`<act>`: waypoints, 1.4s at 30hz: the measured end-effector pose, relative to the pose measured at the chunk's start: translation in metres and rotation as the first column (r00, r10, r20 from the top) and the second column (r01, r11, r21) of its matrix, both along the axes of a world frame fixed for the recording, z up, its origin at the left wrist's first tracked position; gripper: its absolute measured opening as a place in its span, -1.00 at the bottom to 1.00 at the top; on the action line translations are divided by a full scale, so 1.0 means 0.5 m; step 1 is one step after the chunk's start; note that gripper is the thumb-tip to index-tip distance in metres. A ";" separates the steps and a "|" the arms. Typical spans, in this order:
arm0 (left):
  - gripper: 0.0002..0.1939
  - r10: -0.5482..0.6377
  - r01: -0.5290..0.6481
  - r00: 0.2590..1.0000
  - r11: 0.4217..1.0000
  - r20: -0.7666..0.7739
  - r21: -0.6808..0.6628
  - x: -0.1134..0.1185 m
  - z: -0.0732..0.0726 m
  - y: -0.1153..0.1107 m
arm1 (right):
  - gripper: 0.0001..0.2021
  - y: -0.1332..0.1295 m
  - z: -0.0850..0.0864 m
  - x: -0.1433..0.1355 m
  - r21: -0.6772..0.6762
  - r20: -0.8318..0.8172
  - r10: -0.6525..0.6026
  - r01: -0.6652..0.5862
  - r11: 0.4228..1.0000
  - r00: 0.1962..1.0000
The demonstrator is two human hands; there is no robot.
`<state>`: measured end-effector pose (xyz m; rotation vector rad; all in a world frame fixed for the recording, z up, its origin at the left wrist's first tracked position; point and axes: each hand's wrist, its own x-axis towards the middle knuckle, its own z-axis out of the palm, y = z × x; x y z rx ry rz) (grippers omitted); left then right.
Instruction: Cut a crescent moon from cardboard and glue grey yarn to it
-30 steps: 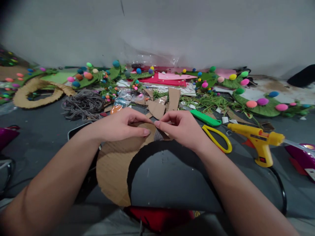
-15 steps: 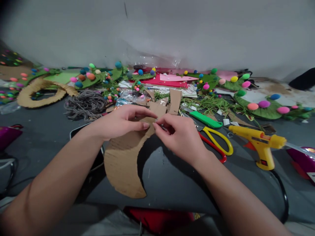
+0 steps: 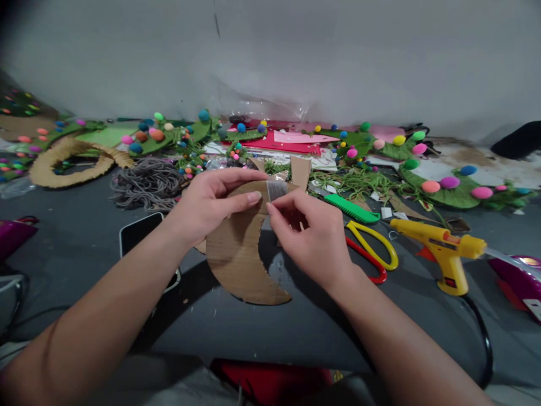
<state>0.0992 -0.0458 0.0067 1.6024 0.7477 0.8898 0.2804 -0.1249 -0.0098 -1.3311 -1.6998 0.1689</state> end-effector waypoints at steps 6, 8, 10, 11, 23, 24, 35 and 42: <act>-0.65 0.060 -0.068 0.991 0.996 0.120 0.061 -0.001 -0.009 0.001 | -0.92 -0.003 0.004 -0.002 -0.047 -0.077 -0.032 0.028 0.999 0.997; -0.66 0.056 -0.065 0.987 0.997 0.154 0.052 -0.002 -0.011 0.002 | -0.91 -0.001 0.008 -0.002 -0.094 -0.166 -0.008 -0.008 0.996 0.986; -0.67 0.043 -0.049 0.981 0.998 0.191 0.027 -0.003 -0.013 0.003 | -0.89 0.003 0.012 -0.001 -0.145 -0.269 0.024 -0.066 0.987 0.963; -0.67 0.037 -0.040 0.977 0.999 0.209 0.010 -0.004 -0.014 0.004 | -0.88 0.006 0.013 0.000 -0.171 -0.318 0.041 -0.100 0.980 0.947; -0.66 0.013 0.021 0.960 0.993 0.279 -0.118 -0.006 -0.018 0.005 | -0.84 0.014 0.016 0.014 -0.277 -0.558 0.079 -0.275 0.921 0.826; -0.66 0.015 0.024 0.959 0.991 0.282 -0.132 -0.006 -0.017 0.005 | -0.84 0.014 0.016 0.014 -0.275 -0.558 0.080 -0.275 0.921 0.826; -0.66 -0.078 0.083 0.989 0.996 0.127 -0.036 0.009 -0.025 -0.001 | -0.85 0.007 0.019 0.014 -0.176 -0.511 0.165 -0.291 0.940 0.844; -0.67 -0.142 0.141 0.990 0.989 -0.027 -0.045 0.004 -0.025 0.000 | -0.90 0.009 0.021 0.008 -0.201 -0.387 0.118 -0.209 0.957 0.914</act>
